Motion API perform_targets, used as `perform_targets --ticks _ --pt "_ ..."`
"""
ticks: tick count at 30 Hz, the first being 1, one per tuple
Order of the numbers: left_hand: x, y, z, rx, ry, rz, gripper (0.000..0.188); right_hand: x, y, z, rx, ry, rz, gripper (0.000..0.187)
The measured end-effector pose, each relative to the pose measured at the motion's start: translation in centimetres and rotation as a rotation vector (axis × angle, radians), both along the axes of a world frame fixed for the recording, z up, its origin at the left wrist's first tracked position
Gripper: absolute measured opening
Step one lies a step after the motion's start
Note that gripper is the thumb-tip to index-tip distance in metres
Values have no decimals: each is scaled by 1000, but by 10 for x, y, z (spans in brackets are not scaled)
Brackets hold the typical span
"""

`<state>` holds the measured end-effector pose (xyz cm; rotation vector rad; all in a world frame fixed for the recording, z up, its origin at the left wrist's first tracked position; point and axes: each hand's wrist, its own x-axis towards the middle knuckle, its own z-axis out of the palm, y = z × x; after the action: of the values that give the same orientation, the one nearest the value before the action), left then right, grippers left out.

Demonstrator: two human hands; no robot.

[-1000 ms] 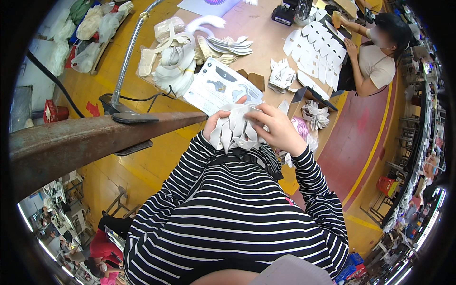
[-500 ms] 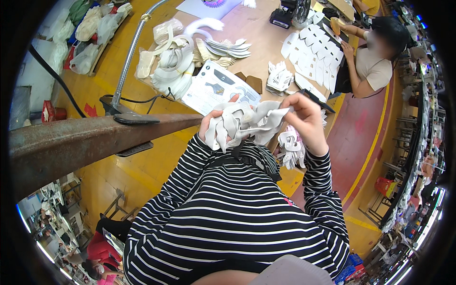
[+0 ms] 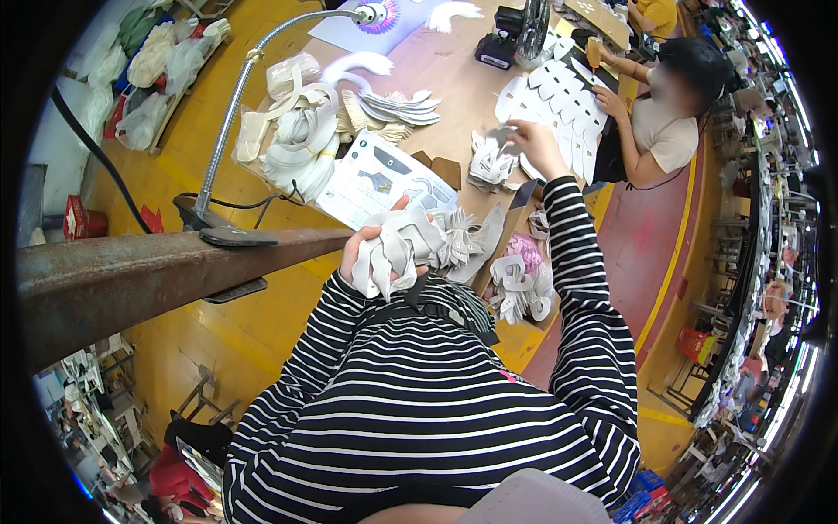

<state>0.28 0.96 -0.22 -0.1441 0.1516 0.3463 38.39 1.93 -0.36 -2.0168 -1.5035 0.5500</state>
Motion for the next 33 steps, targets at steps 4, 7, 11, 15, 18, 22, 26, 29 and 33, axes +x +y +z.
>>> perform_targets --ticks 4,7,11,15,18,22,26,29,33 --pt "-6 -1 -1 44 16 29 69 23 15 -41 169 -319 -63 20" --pt "-9 -4 8 68 34 61 70 8 5 -85 133 -345 -141 20" --pt "-10 -2 7 111 42 60 73 -17 -35 -151 -384 -301 -25 24" --pt "-11 -3 9 122 83 43 74 -54 -40 -115 -56 -260 10 23" --pt "-8 -3 12 176 140 -14 77 -105 -38 -14 -7 375 149 31" --pt "6 -6 21 208 189 -81 78 -152 -59 61 72 244 454 25" --pt "14 -2 24 165 112 -102 79 -161 -72 83 207 137 366 13" --pt "10 3 18 217 66 -80 79 -156 -80 99 253 229 415 11" --pt "20 1 36 247 158 -24 77 -160 -92 122 180 431 682 10"
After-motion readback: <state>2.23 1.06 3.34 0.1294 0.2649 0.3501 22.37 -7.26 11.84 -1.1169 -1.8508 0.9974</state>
